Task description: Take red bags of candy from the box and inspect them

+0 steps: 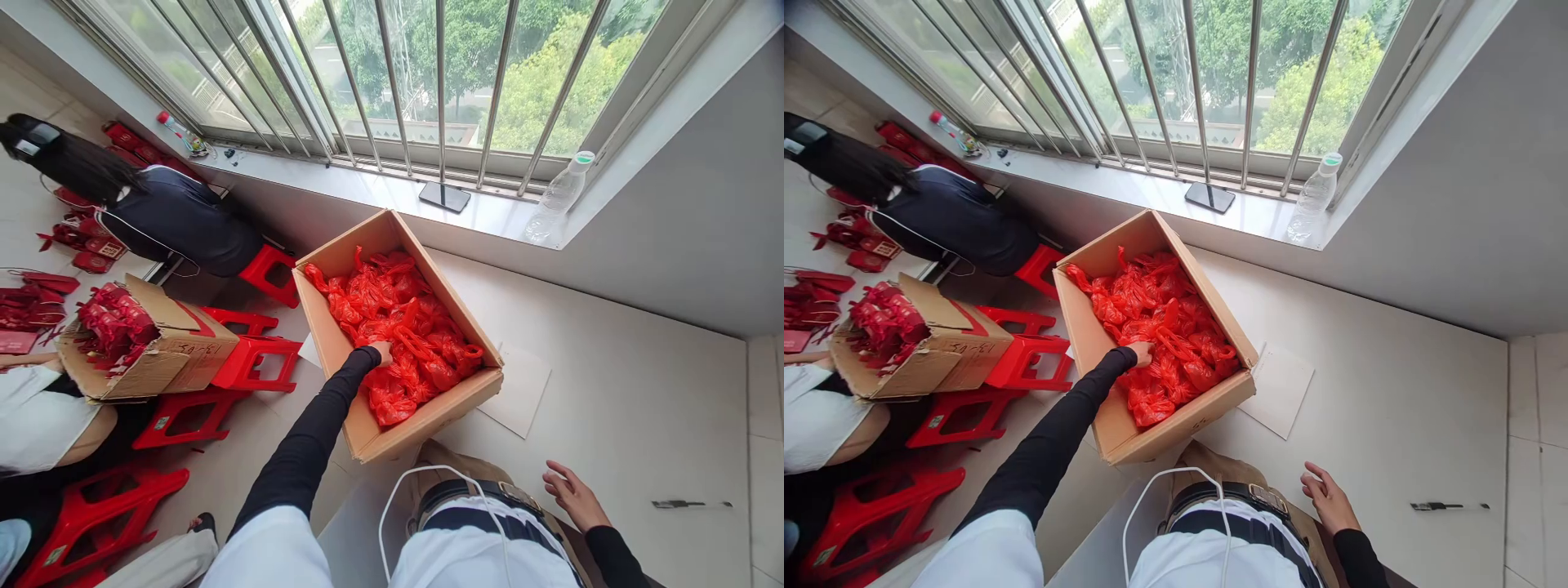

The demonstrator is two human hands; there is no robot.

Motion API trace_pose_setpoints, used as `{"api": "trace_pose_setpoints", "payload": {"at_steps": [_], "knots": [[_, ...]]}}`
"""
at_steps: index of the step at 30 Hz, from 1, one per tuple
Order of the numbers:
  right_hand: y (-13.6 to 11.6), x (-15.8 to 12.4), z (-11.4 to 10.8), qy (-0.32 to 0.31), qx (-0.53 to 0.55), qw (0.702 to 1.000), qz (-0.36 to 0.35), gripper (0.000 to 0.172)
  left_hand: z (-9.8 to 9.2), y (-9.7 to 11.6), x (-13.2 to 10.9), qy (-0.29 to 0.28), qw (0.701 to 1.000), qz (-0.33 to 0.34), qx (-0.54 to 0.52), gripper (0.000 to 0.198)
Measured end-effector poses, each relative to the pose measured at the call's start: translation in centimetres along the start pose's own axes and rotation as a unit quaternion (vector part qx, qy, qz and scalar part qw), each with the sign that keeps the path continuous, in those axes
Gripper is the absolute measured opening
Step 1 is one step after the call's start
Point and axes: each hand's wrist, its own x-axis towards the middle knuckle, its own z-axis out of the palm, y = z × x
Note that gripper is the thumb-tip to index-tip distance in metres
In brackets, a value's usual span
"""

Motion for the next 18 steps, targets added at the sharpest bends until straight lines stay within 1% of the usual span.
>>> {"api": "trace_pose_setpoints", "payload": {"at_steps": [2,3,4,5,6,7,8,9,10,11,13,14,16,18], "knots": [[0.1,0.1,0.0,-0.001,-0.001,1.0,0.004,0.079,-0.7,-0.1,0.0,0.033,0.998,-0.046,-0.008,0.027],[0.2,0.1,0.0,-0.006,0.001,1.0,0.012,0.079,-1.2,-0.3,0.0,0.065,0.995,-0.07,-0.01,0.029],[0.3,0.1,0.1,-0.009,0.004,1.0,0.018,0.078,-1.6,-0.5,0.0,0.114,0.989,-0.097,-0.015,0.032],[0.4,0.1,0.2,-0.005,0.007,1.0,0.019,0.078,-2.0,-0.7,0.1,0.177,0.976,-0.127,-0.027,0.035],[0.6,0.1,0.3,0.006,0.01,1.0,0.015,0.077,-2.3,-1.1,0.2,0.248,0.954,-0.163,-0.047,0.037],[0.7,0.1,0.5,0.024,0.012,1.0,0.007,0.077,-2.7,-1.5,0.5,0.316,0.924,-0.201,-0.078,0.038],[0.8,0.1,0.7,0.041,0.014,0.999,-0.003,0.077,-3.0,-1.9,0.8,0.365,0.891,-0.24,-0.121,0.039],[0.9,0.0,0.9,0.051,0.014,0.999,-0.01,0.077,-3.4,-2.5,1.2,0.386,0.865,-0.271,-0.173,0.04],[0.9,0.0,1.0,0.053,0.013,0.998,-0.013,0.078,-3.8,-3.0,1.7,0.379,0.85,-0.292,-0.223,0.041],[0.9,0.1,1.1,0.052,0.011,0.998,-0.015,0.079,-4.2,-3.7,2.2,0.357,0.843,-0.302,-0.268,0.04],[0.9,0.2,1.1,0.05,0.008,0.999,-0.017,0.082,-5.1,-4.9,3.0,0.31,0.84,-0.302,-0.329,0.037],[0.9,0.3,1.0,0.05,0.006,0.999,-0.017,0.083,-5.5,-5.4,3.2,0.301,0.838,-0.301,-0.342,0.035],[0.8,0.6,0.8,0.048,0.004,0.999,-0.014,0.083,-6.3,-6.2,3.5,0.316,0.825,-0.311,-0.351,0.038],[0.9,0.8,0.7,0.045,0.002,0.999,-0.006,0.082,-6.8,-6.4,3.4,0.344,0.81,-0.319,-0.352,0.042]]}}
